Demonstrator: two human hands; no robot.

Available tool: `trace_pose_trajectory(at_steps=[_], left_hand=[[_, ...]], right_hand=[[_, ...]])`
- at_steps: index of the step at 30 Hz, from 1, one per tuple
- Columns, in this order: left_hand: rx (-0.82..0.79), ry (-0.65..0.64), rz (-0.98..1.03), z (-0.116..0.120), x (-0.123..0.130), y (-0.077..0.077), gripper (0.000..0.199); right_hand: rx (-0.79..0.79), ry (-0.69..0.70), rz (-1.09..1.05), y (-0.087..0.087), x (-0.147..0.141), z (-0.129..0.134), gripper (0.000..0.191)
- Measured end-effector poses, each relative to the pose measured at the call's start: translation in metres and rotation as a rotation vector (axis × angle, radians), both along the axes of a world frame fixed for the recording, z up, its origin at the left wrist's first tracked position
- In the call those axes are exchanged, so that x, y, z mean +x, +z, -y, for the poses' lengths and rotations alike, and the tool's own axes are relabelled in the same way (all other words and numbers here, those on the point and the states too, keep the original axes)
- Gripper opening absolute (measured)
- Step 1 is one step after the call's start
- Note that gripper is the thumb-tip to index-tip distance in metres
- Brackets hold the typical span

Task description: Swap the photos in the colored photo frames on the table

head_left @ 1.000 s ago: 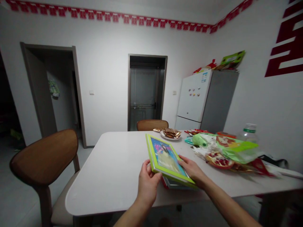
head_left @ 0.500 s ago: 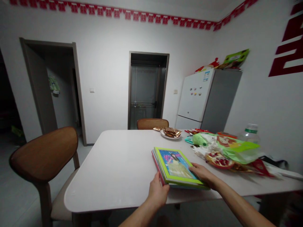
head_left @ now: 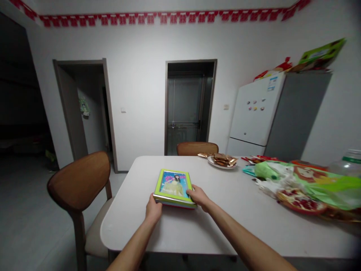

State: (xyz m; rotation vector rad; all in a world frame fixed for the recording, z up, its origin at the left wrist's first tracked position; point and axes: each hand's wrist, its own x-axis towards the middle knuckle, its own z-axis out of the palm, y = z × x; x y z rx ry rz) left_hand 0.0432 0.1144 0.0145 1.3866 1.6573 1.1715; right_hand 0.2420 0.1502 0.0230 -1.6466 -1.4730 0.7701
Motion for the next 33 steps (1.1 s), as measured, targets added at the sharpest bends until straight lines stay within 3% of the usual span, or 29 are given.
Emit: trace_pose_trajectory(at_steps=[5,10,13,16,19,22,25,28,31,33], left_hand=[[-0.007,0.041,0.002,-0.012,-0.019,0.005,0.028],[0.027,0.062,0.073,-0.01,-0.023,0.011,0.027],[0.077,0.078,0.143,-0.005,-0.026,0.022,0.027],[0.168,0.073,0.23,0.001,-0.025,0.048,0.039],[0.3,-0.017,0.321,0.012,-0.013,0.089,0.057],[0.44,-0.178,0.406,0.029,0.004,0.129,0.069],[0.574,-0.467,0.622,0.046,0.017,0.152,0.081],[0.569,-0.555,0.696,0.054,0.022,0.153,0.085],[0.511,-0.54,0.732,0.05,0.019,0.143,0.086],[0.39,-0.488,0.763,0.043,0.015,0.133,0.078]], right_hand=[[0.051,-0.017,0.035,-0.002,-0.03,-0.028,0.033],[0.141,-0.131,0.076,0.004,-0.029,-0.038,0.049],[0.221,-0.177,0.099,0.017,-0.026,-0.031,0.055],[0.391,-0.103,0.019,0.046,-0.034,-0.008,0.061],[0.639,0.077,-0.246,0.085,-0.05,0.026,0.069],[0.761,0.218,-0.425,0.117,-0.067,0.057,0.073],[0.754,0.33,-0.483,0.127,-0.078,0.072,0.075],[0.711,0.368,-0.532,0.12,-0.084,0.073,0.074],[0.659,0.351,-0.581,0.109,-0.086,0.068,0.072],[0.553,0.321,-0.614,0.102,-0.087,0.063,0.058]])
